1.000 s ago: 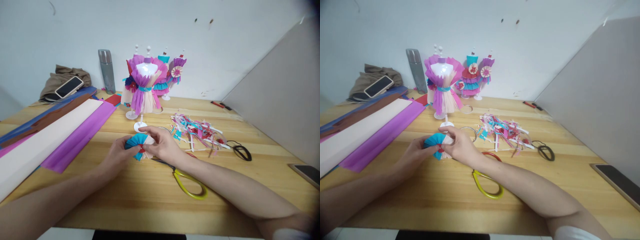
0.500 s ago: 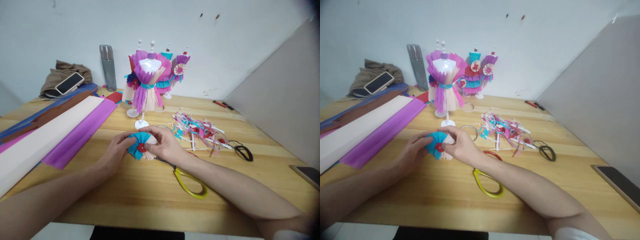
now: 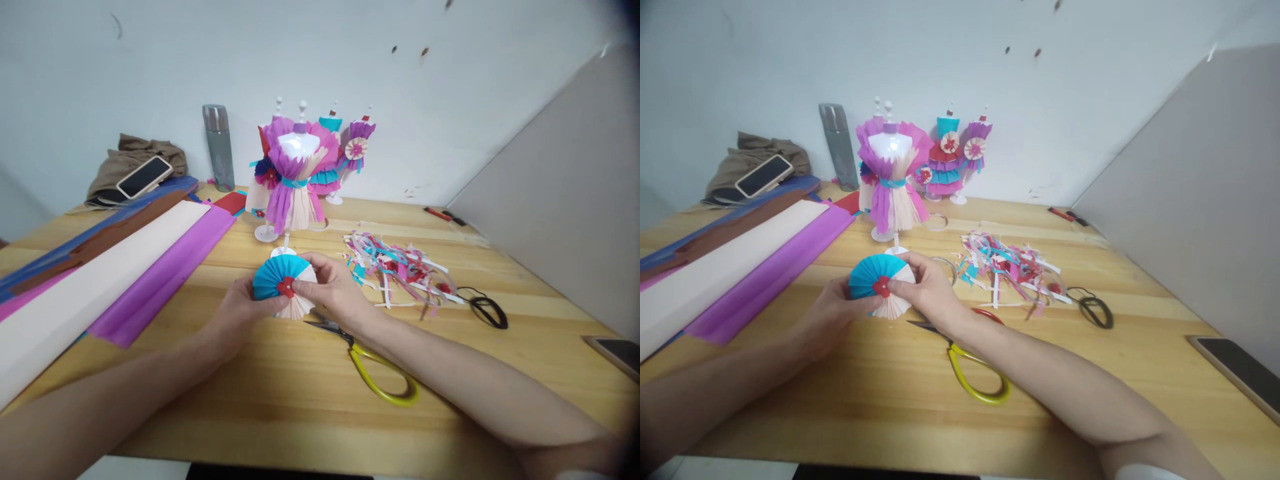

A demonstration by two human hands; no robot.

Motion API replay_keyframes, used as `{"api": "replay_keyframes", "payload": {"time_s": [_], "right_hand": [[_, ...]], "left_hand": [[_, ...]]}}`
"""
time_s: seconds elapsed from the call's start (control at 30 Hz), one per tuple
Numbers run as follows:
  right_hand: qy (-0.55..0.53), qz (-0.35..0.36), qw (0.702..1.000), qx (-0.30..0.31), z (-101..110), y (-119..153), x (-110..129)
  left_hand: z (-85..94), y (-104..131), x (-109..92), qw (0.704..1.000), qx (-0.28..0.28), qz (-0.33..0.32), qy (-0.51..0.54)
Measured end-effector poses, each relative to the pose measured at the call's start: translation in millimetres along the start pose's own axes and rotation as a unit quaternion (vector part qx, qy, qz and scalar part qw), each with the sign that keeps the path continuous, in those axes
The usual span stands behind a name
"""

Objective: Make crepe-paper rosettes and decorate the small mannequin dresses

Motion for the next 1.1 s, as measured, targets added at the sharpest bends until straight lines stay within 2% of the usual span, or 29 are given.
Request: {"api": "replay_keyframes", "payload": {"time_s": [0.07, 0.17, 0.3, 0.37, 0.5, 0.57, 0.67, 0.8, 0.87, 0.93, 1.1], "right_hand": [[0.0, 0.006, 1.0, 0.008, -3, 1, 0], [0.003, 0.006, 1.0, 0.02, -7, 2, 0], [-0.014, 0.013, 0.999, 0.026, -9, 3, 4], [-0.022, 0.028, 0.999, 0.027, -9, 3, 9], [-0.028, 0.066, 0.997, 0.027, -5, 5, 25], [-0.001, 0.106, 0.994, 0.014, 1, 6, 41], [0.061, 0.174, 0.982, -0.032, 14, 9, 71], [0.073, 0.175, 0.981, -0.046, 30, -2, 103], [0.077, 0.163, 0.983, -0.04, 33, -12, 115], [0.081, 0.162, 0.983, -0.037, 35, -22, 124], [0.067, 0.169, 0.983, -0.037, 37, -43, 134]], "left_hand": [[2.9, 0, -1, 1.0, -0.021, 0.003, -0.015], [3.3, 1, -2, 0.999, -0.021, 0.001, -0.031], [4.1, 0, -3, 0.998, 0.009, -0.02, -0.051], [1.9, -1, -6, 0.997, 0.043, -0.044, -0.056], [-0.1, 0, -24, 0.992, 0.074, -0.096, -0.037], [4.6, -1, -30, 0.993, 0.058, -0.093, -0.036], [22.1, -8, -41, 0.994, -0.01, -0.089, -0.058], [41.0, -29, -74, 0.983, -0.104, -0.139, -0.057], [41.2, -42, -96, 0.973, -0.128, -0.186, -0.046], [35.7, -56, -115, 0.967, -0.128, -0.217, -0.045], [29.3, -88, -130, 0.961, -0.133, -0.243, -0.012]]}}
Point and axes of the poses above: each hand's wrist, its own y-axis away from the middle knuckle, its own z-axis out of the back of the hand, x = y × z, the point moved 9 cm from there along -y, towards the middle knuckle, and after that the axes turned 12 degrees about -z, right-handed, at the moved point
